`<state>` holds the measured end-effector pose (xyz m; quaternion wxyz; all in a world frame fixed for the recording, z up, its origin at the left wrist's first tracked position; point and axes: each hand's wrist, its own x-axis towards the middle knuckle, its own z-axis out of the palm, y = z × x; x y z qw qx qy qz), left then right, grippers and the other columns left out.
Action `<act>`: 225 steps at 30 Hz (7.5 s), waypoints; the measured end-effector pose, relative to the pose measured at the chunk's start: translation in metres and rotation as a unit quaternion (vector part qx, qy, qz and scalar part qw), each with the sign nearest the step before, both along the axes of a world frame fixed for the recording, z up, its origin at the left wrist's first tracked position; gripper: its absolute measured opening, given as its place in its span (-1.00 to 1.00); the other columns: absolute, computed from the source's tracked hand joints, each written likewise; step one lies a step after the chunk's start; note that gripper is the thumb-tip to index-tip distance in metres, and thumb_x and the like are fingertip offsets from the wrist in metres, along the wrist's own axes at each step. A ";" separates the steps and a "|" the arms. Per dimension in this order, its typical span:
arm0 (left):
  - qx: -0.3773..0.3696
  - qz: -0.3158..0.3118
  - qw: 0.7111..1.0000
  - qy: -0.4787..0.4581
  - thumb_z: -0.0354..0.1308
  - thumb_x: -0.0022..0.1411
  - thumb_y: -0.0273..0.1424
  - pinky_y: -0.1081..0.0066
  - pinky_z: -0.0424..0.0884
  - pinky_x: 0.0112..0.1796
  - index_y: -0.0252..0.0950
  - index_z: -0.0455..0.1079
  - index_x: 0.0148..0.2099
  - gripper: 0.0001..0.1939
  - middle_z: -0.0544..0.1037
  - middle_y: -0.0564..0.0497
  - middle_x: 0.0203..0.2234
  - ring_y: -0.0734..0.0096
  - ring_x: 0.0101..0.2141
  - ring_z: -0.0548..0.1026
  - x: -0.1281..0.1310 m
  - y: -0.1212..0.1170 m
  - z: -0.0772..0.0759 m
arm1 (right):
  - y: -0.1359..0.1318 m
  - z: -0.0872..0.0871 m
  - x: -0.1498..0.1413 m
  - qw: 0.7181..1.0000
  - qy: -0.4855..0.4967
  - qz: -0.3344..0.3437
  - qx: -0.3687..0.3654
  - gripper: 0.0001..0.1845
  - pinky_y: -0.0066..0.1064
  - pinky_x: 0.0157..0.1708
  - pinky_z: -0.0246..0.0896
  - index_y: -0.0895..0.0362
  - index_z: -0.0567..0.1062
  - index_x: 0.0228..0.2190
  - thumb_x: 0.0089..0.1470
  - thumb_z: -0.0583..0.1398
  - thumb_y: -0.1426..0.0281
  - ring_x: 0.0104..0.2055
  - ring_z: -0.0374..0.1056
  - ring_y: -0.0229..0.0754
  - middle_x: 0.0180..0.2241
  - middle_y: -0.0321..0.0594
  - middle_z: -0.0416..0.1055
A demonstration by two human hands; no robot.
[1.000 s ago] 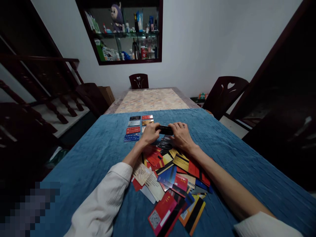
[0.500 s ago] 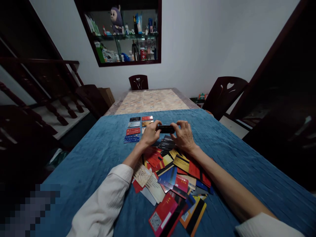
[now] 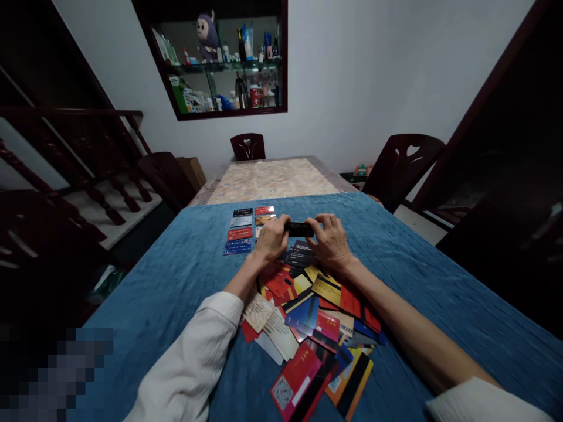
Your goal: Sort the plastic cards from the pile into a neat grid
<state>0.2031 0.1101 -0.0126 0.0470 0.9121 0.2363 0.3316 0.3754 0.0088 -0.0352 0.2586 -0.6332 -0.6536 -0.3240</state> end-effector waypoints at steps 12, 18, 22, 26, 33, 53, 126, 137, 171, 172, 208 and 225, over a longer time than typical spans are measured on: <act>0.069 0.011 0.996 0.057 0.08 0.17 -0.56 0.06 0.36 0.05 -0.40 0.17 0.19 -0.48 0.45 -0.27 -0.03 0.01 0.02 0.41 -0.007 0.006 0.003 | 0.010 0.015 0.002 0.999 -0.007 0.021 -0.041 -0.57 -0.22 -0.18 0.07 0.20 0.43 0.02 0.12 0.17 0.32 -0.05 0.15 0.07 -0.08 0.05 0.34; 0.074 0.011 0.994 0.077 0.12 0.17 -0.58 0.08 0.35 0.08 -0.32 0.18 0.20 -0.46 0.38 -0.26 0.09 0.03 0.10 0.36 -0.024 0.020 0.015 | 0.028 0.025 -0.004 0.996 -0.011 0.056 -0.069 -0.51 -0.20 -0.16 0.09 0.21 0.42 0.04 0.12 0.17 0.26 -0.05 0.14 0.09 -0.07 0.06 0.33; 0.075 0.015 0.991 0.107 0.21 0.14 -0.55 0.09 0.35 0.08 -0.34 0.20 0.20 -0.43 0.37 -0.27 0.11 0.02 0.11 0.35 -0.039 0.034 0.024 | 0.049 0.032 -0.009 0.991 -0.018 0.092 -0.096 -0.50 -0.22 -0.15 0.10 0.22 0.43 0.04 0.11 0.20 0.25 -0.03 0.14 0.08 -0.06 0.06 0.34; 0.074 0.042 0.987 0.133 0.25 0.12 -0.53 0.12 0.37 0.03 -0.33 0.26 0.15 -0.46 0.40 -0.24 0.05 0.03 0.06 0.38 -0.052 0.052 0.032 | 0.077 0.036 -0.013 0.984 -0.017 0.119 -0.130 -0.44 -0.23 -0.12 0.11 0.23 0.40 0.10 0.10 0.23 0.25 -0.01 0.14 0.08 -0.03 0.06 0.35; -0.002 0.023 0.995 0.097 0.21 0.11 -0.52 0.15 0.36 0.08 -0.32 0.34 0.07 -0.56 0.40 -0.19 -0.01 0.10 0.03 0.39 -0.070 0.103 0.033 | 0.130 0.040 -0.024 0.973 0.023 0.158 -0.168 -0.47 -0.21 -0.06 0.13 0.18 0.40 0.10 0.12 0.24 0.24 0.02 0.15 0.05 0.01 0.03 0.35; -0.094 0.120 0.970 0.191 0.18 0.01 -0.51 0.28 0.46 -0.06 -0.36 0.46 0.01 -0.55 0.51 -0.16 -0.11 0.21 -0.22 0.50 -0.092 0.218 0.000 | 0.238 0.026 -0.062 0.936 0.043 0.112 -0.331 -0.51 -0.12 -0.05 0.16 -0.04 0.47 0.12 0.15 0.17 0.31 0.13 0.11 0.15 0.13 -0.05 0.34; -0.073 0.023 0.960 0.271 0.11 0.25 -0.44 0.15 0.36 0.05 -0.28 0.49 -0.01 -0.73 0.53 -0.16 -0.04 0.09 0.02 0.42 -0.077 0.016 0.011 | 0.024 0.037 -0.063 0.917 -0.014 0.197 -0.348 -0.59 -0.07 -0.01 -0.04 0.07 0.56 -0.06 0.24 0.14 0.09 0.12 0.10 0.12 0.00 -0.02 0.46; -0.091 0.017 0.940 0.327 0.03 0.29 -0.45 0.11 0.34 -0.02 -0.28 0.52 -0.16 -0.77 0.55 -0.16 -0.12 0.04 0.02 0.36 -0.073 -0.037 0.022 | -0.023 0.037 -0.083 0.901 -0.034 0.162 -0.400 -0.46 0.04 0.02 0.00 0.09 0.56 -0.04 0.19 0.14 -0.04 0.11 0.10 0.19 0.00 0.05 0.44; -0.099 -0.091 0.942 0.308 0.09 0.35 -0.33 0.12 0.21 0.10 -0.22 0.53 -0.12 -0.80 0.56 -0.10 -0.10 0.12 0.11 0.32 -0.082 -0.034 0.010 | -0.022 0.032 -0.051 0.887 0.011 0.212 -0.410 -0.65 -0.13 -0.04 0.07 0.10 0.58 -0.09 0.21 0.17 0.17 0.09 0.17 0.10 -0.05 -0.05 0.49; -0.101 -0.093 0.942 0.305 0.08 0.36 -0.32 0.11 0.22 0.10 -0.21 0.54 -0.12 -0.79 0.56 -0.09 -0.10 0.12 0.11 0.32 -0.083 -0.033 0.010 | -0.023 0.033 -0.051 0.886 0.012 0.216 -0.411 -0.64 -0.13 -0.04 0.07 0.11 0.58 -0.09 0.21 0.17 0.17 0.09 0.17 0.10 -0.05 -0.05 0.50; -0.109 -0.061 0.983 0.134 0.13 0.16 -0.62 0.34 0.45 0.02 -0.28 0.60 -0.10 -0.68 0.59 -0.11 -0.09 0.28 -0.05 0.54 -0.082 -0.011 -0.004 | -0.014 0.029 -0.041 0.930 0.087 0.096 -0.345 -0.87 -0.36 -0.26 0.02 0.11 0.54 -0.32 0.13 0.17 0.43 -0.11 0.30 -0.05 -0.22 -0.14 0.56; -0.102 -0.081 0.988 0.079 0.16 0.11 -0.64 0.32 0.47 -0.04 -0.31 0.57 -0.24 -0.77 0.57 -0.09 -0.14 0.29 -0.11 0.54 -0.075 -0.022 -0.008 | -0.011 0.027 -0.039 0.944 0.198 0.211 -0.160 -0.85 -0.30 -0.14 0.16 0.10 0.49 -0.24 0.13 0.15 0.42 -0.20 0.37 -0.10 -0.28 -0.17 0.55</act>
